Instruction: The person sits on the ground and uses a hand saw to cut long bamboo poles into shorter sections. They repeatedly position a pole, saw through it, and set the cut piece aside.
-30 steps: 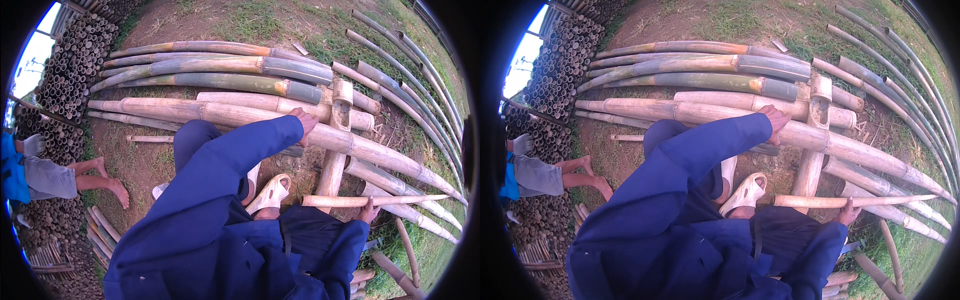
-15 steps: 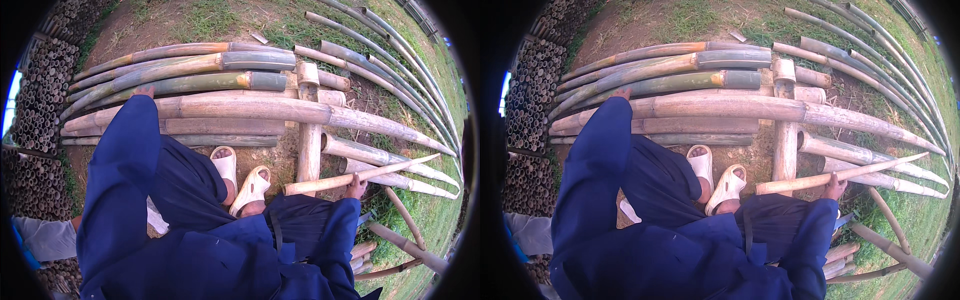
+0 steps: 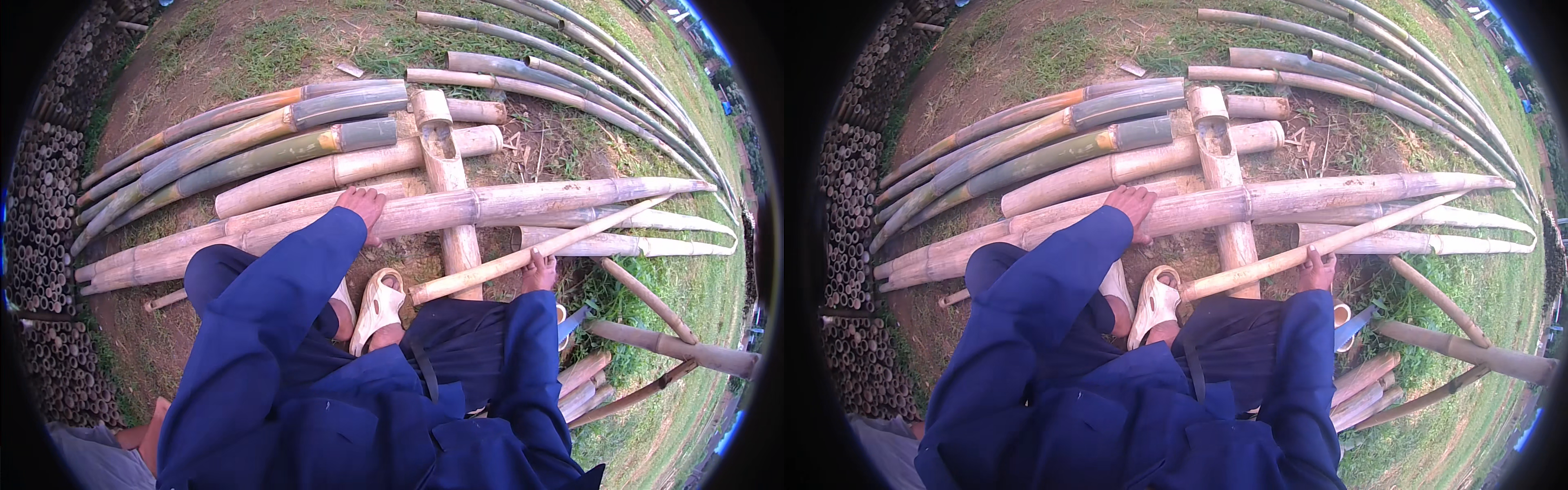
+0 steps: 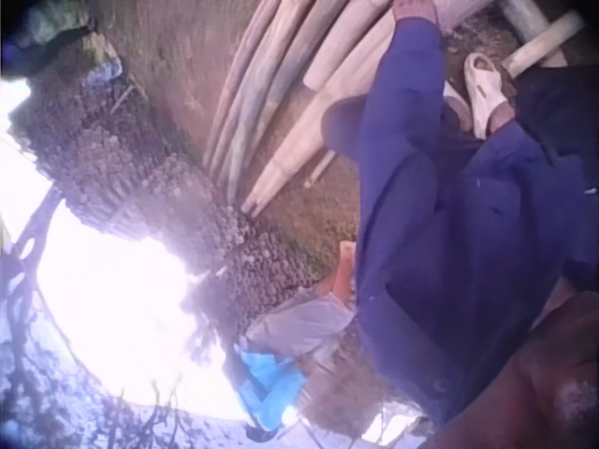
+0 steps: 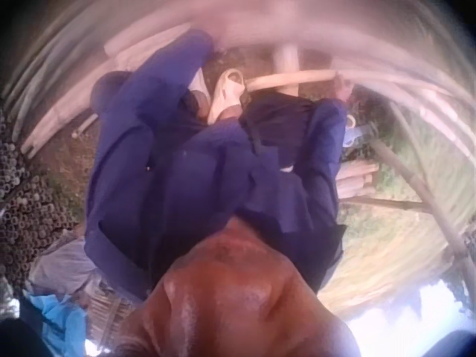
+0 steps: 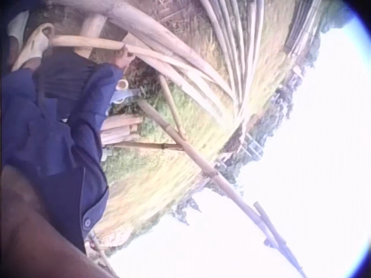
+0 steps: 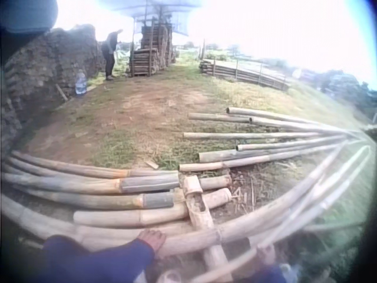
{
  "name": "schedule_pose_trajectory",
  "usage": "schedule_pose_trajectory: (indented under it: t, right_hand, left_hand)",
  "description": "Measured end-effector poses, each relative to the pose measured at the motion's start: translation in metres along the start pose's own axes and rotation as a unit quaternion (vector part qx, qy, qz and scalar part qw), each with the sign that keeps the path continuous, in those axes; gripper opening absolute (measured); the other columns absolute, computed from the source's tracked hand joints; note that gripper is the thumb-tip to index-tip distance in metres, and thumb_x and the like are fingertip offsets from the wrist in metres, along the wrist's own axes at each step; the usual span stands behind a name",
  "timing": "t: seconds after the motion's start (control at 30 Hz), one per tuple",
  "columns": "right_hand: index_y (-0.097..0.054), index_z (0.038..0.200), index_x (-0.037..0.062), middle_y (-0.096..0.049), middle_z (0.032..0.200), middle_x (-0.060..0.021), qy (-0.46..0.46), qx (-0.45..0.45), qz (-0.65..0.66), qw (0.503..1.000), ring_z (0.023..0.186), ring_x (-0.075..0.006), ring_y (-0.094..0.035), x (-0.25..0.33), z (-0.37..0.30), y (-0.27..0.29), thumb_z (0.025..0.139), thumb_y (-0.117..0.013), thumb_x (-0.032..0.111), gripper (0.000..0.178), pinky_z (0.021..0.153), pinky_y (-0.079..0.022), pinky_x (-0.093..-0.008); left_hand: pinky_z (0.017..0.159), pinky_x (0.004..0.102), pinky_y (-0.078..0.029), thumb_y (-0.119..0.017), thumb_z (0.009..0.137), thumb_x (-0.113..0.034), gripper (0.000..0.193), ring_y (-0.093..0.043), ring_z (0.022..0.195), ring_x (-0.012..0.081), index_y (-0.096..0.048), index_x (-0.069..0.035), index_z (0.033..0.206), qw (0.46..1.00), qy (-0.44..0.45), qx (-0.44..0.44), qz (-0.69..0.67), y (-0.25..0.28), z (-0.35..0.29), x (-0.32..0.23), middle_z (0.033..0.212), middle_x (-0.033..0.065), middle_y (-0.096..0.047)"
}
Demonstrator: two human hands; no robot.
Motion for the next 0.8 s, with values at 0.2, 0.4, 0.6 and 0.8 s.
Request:
schedule_pose_trajectory:
  t: [0.2,0.4,0.6,0.8]
  right_hand:
    - [-0.034,0.146,0.007,-0.059,0.118,-0.0133,0.001,-0.01,-0.007,1.0,0.1,-0.0266,-0.066,-0.006,-0.004,-0.006,0.087,-0.079,0.005,0.074,0.084,-0.055,-0.0447]
    - [-0.032,0.148,0.0117,-0.061,0.113,-0.0128,-0.001,-0.043,-0.043,0.998,0.095,-0.0258,-0.067,-0.01,-0.003,-0.006,0.087,-0.078,0.004,0.077,0.078,-0.055,-0.0432]
    - [-0.032,0.148,0.0105,-0.061,0.112,-0.013,0.013,-0.035,-0.054,0.998,0.092,-0.0246,-0.067,-0.01,0.002,0.003,0.086,-0.079,0.004,0.078,0.074,-0.055,-0.0427]
    - [-0.033,0.147,0.0106,-0.061,0.114,-0.0124,0.003,-0.047,-0.059,0.997,0.094,-0.0245,-0.067,-0.011,0.001,0.002,0.087,-0.079,0.005,0.075,0.075,-0.056,-0.0431]
  left_hand:
    - [0.096,0.0485,-0.052,-0.092,0.061,-0.039,0.084,-0.067,0.111,0.0393,-0.054,-0.003,0.127,0.995,0.047,0.003,-0.086,-0.015,-0.006,0.003,0.115,0.02,-0.068]
    - [0.092,0.0518,-0.053,-0.093,0.061,-0.038,0.081,-0.068,0.107,0.0437,-0.055,-0.001,0.123,0.987,0.055,0.056,-0.138,-0.003,-0.004,0.024,0.11,0.0249,-0.07]
    - [0.092,0.0512,-0.053,-0.096,0.062,-0.032,0.079,-0.068,0.109,0.0427,-0.054,-0.005,0.122,0.992,0.088,0.027,-0.083,0.015,-0.033,0.107,0.108,0.0223,-0.071]
    - [0.105,0.0496,-0.05,-0.093,0.065,-0.02,0.082,-0.061,0.123,0.0394,-0.051,-0.011,0.135,0.977,0.206,0.059,0.002,0.015,-0.086,0.237,0.132,0.0187,-0.063]
Point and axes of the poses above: each hand's wrist, its own z-axis towards the middle knuckle, its own y-axis out of the back of the hand, x = y × z, the point moved 7 cm from there along z, towards the middle knuckle
